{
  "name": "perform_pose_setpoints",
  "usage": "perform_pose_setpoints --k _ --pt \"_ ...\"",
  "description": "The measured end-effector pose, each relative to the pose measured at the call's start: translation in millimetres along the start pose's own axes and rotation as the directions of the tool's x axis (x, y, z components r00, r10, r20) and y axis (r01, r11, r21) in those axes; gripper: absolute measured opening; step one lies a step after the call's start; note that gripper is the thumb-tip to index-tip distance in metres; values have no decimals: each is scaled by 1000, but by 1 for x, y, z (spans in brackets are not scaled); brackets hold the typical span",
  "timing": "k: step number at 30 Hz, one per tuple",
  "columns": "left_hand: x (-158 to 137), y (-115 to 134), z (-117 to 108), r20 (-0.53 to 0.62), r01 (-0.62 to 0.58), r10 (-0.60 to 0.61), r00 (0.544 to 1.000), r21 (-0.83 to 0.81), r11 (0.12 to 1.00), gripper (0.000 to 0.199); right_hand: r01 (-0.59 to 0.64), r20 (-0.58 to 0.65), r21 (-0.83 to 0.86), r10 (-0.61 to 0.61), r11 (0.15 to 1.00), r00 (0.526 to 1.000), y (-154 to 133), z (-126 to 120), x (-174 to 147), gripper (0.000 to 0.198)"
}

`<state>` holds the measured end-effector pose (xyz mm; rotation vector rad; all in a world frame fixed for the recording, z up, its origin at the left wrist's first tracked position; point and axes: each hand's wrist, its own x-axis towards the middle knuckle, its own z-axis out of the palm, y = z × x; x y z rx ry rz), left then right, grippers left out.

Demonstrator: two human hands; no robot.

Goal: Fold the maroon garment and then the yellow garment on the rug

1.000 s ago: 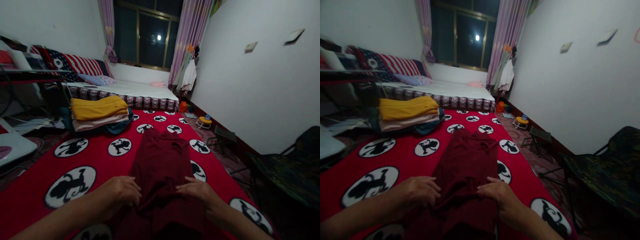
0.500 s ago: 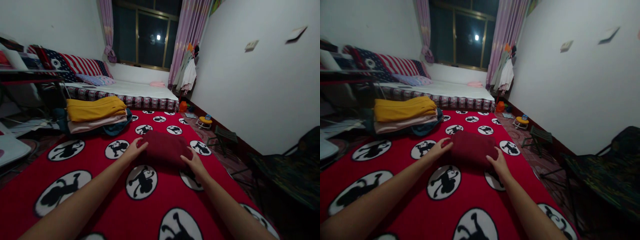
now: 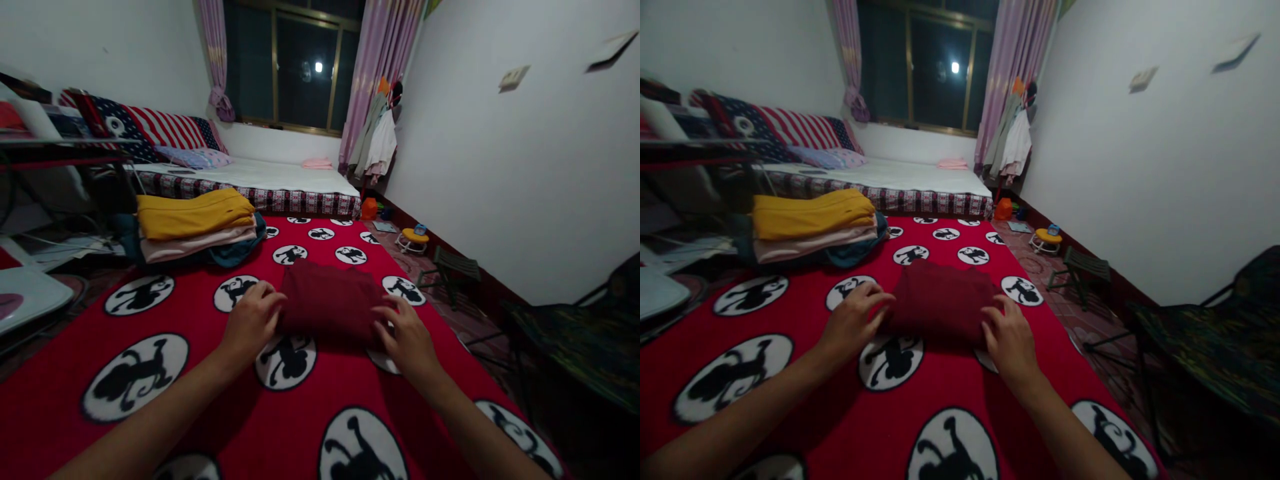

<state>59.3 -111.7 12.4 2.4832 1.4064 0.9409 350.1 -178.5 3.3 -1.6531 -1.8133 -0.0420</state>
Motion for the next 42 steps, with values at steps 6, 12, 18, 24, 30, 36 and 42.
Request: perform_pose_setpoints --k 6,12,18,24,30,36,42 --pt "56 26 54 347 -199 182 920 13 980 49 80 286 1 -77 997 955 -31 55 56 50" --pt "112 -24 84 369 -38 -21 929 152 988 52 -117 330 -312 223 943 917 21 85 104 58" --pt "107 -37 88 274 46 -84 958 143 989 54 -162 292 -348 271 924 917 36 83 105 63" --pt "65 -52 71 287 -31 -21 958 175 984 58 -155 259 -393 270 907 927 38 81 76 68" --pt "5 -59 43 316 -149 84 945 190 970 54 -76 273 -381 191 921 943 35 62 29 61" --pt "-46 -41 2 394 -221 129 910 198 955 55 55 300 -347 55 936 952 21 29 -32 53" --pt "-27 24 -18 333 -241 145 932 271 932 21 141 218 -302 -76 943 973 -6 8 -32 36"
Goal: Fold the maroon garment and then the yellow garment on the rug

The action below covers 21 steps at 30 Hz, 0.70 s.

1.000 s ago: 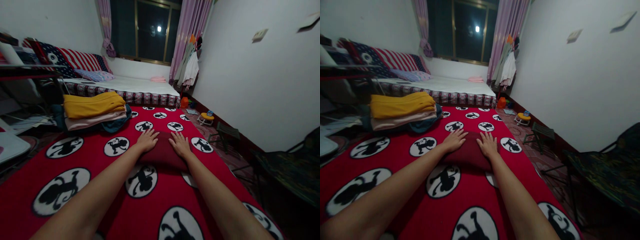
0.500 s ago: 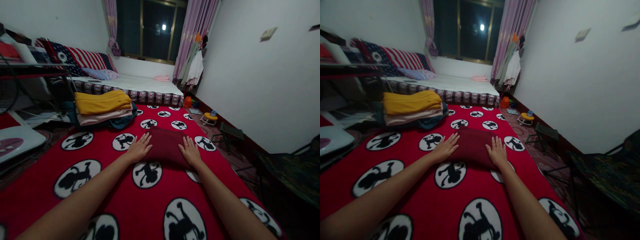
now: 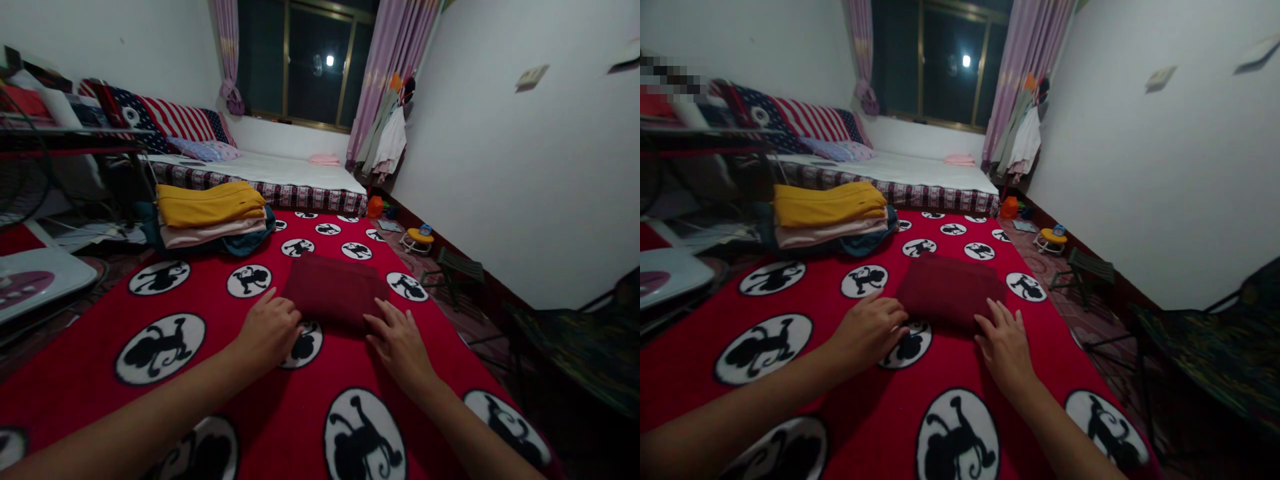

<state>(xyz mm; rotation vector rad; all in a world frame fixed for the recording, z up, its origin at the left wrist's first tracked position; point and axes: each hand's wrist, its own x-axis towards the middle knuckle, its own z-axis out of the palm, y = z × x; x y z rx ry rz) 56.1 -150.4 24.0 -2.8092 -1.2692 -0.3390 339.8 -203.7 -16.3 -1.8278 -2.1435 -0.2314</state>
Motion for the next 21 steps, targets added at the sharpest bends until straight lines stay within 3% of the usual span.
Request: perform_pose_setpoints --k 3,5,8,11,16,21 --pt "20 6 7 -84 -83 79 993 -42 996 44 -30 -56 58 33 998 998 5 -3 8 41" --pt "26 -1 19 -73 -54 50 996 -41 998 53 -75 -91 84 82 994 992 16 -1 5 30" --pt "25 -18 38 -98 33 -40 994 -79 996 54 -82 -105 172 101 982 989 32 5 -7 13" --pt "22 -29 49 -158 28 -47 986 -119 992 52 -56 -106 292 91 955 990 38 12 -16 10" --pt "25 -42 42 -222 -85 56 973 -121 989 44 71 -160 343 -16 937 987 43 5 -2 10" --pt "26 -38 23 -280 -168 134 950 -100 981 39 157 -369 255 -54 954 928 61 -25 21 10"
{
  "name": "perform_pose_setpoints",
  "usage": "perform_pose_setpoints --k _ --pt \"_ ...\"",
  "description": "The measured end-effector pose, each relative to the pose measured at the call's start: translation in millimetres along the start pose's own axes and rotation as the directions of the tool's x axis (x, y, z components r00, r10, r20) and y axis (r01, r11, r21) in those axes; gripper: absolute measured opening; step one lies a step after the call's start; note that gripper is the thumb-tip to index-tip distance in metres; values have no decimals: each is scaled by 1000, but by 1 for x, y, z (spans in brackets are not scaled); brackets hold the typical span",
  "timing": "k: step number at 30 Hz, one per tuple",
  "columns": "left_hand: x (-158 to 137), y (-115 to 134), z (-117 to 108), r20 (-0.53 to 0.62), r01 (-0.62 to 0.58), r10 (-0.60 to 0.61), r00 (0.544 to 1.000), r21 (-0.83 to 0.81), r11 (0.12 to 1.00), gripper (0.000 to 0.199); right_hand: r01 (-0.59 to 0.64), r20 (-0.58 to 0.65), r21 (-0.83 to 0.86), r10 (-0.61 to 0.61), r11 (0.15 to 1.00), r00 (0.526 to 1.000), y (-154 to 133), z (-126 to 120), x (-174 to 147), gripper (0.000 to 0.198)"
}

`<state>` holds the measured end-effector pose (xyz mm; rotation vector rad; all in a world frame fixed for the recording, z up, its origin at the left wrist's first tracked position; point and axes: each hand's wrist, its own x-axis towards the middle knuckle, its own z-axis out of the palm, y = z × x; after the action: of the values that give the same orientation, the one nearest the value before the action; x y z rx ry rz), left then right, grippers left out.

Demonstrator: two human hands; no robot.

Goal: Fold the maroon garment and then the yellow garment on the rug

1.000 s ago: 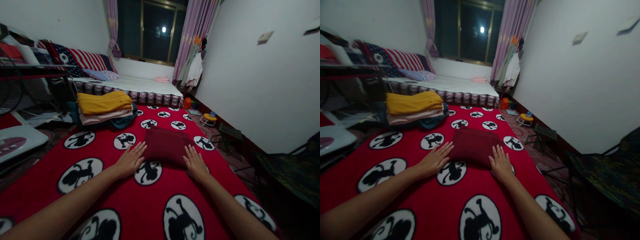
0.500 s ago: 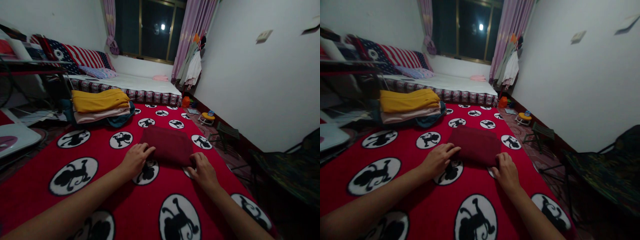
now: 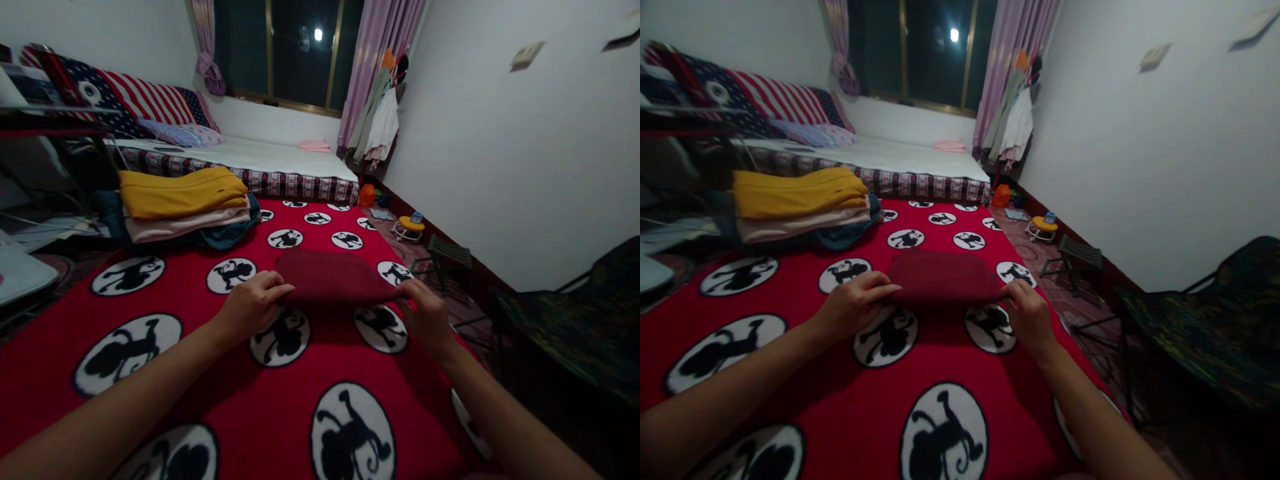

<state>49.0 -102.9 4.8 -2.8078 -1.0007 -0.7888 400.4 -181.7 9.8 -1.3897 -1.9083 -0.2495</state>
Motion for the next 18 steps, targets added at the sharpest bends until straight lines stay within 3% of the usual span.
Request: perform_pose_setpoints --k 3,6,8,11,14,18 --pt "-7 15 -5 131 9 -4 991 -36 999 42 -42 188 -27 46 999 981 7 -5 -5 14" --pt "-11 23 -10 283 74 -35 958 -128 989 41 -128 387 -111 161 986 908 14 -1 -15 26" --pt "-7 18 -13 336 161 -87 938 -200 966 23 -208 341 -168 255 964 905 18 4 -13 29" --pt "11 -3 -8 252 383 -331 909 -192 904 28 -377 232 -172 409 910 883 25 18 10 18" --pt "34 -25 8 145 596 -579 803 -165 786 46 -555 277 -151 574 818 771 28 36 42 35" --pt "62 -42 32 224 760 -728 648 -254 598 81 -734 338 -73 709 675 619 26 55 77 44"
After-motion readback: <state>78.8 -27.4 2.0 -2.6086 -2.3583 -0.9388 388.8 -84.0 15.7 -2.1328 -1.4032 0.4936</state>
